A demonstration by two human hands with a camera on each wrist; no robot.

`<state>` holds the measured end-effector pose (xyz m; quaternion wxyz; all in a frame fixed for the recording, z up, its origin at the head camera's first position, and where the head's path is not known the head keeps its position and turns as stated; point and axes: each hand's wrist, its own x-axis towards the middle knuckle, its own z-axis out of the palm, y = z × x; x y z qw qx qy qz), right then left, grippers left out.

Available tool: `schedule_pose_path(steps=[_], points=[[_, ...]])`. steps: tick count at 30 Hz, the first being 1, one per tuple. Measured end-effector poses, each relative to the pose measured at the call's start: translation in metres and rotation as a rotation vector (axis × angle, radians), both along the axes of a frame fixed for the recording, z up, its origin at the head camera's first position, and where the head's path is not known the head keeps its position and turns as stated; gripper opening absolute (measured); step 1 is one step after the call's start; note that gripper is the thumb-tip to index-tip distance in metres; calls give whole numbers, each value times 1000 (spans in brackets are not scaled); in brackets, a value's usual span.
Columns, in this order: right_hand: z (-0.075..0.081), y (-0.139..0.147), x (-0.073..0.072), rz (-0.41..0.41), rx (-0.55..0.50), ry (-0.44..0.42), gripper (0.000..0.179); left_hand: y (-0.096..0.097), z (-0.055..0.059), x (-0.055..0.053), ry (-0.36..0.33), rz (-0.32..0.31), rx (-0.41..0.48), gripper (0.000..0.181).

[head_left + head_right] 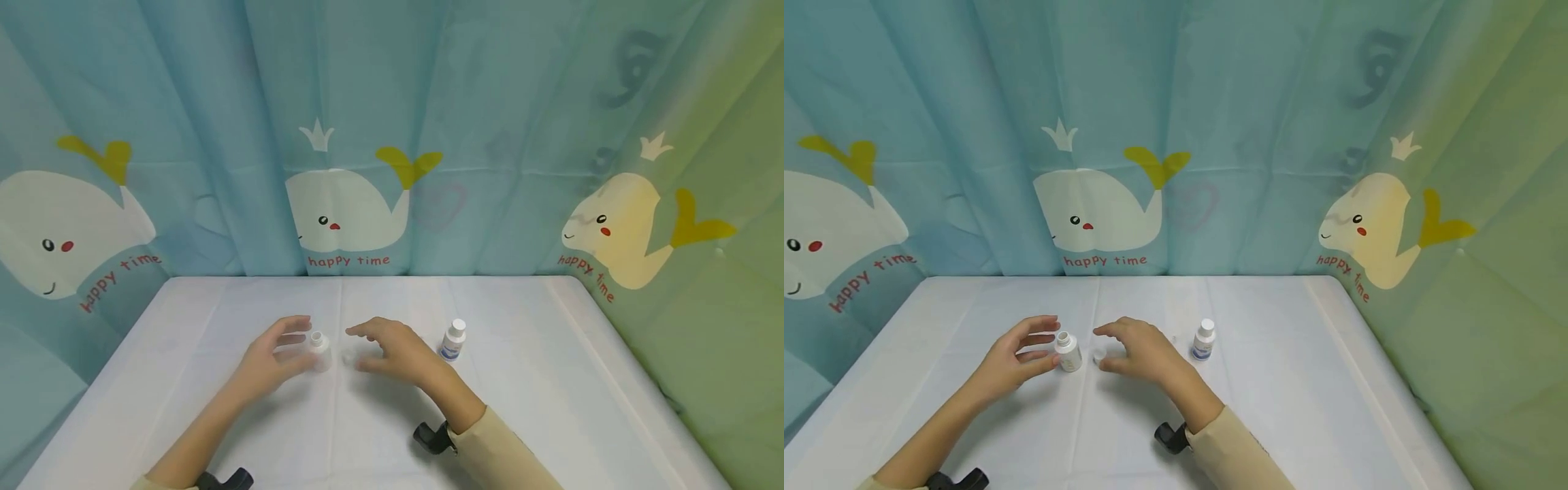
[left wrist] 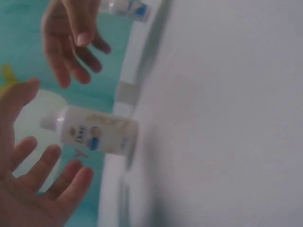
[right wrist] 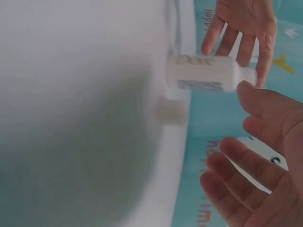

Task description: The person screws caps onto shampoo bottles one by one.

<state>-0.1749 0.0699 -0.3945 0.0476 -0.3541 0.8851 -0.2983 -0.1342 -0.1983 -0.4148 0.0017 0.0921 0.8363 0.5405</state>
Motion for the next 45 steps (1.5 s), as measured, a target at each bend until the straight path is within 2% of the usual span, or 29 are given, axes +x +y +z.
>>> schedule_pose_path(steps=[6, 13, 21, 25, 29, 32, 39, 45], points=[[-13, -18, -4, 18, 105, 24, 51, 1, -17, -1, -46, -28, 20, 72], [-21, -31, -6, 25, 190, 37, 52, 4, -26, -2, -85, -11, 38, 70], [-26, -35, -7, 16, 218, 64, 36, 6, -32, -7, -93, 4, 51, 65], [-26, -37, -9, 0, 251, 68, 24, 9, -35, -10, -64, 41, -19, 56], [-25, -36, -10, -4, 263, 81, 20, 14, -36, -11, -60, 80, -99, 48], [-25, -34, -11, -1, 248, 84, 20, 15, -34, -11, -43, 94, -118, 46], [-20, -25, -9, 0, 209, 90, 26, 19, -31, -11, 35, 82, -79, 38], [-9, -12, -3, 1, 103, 93, 25, 26, -23, -10, 5, 66, 1, 41]])
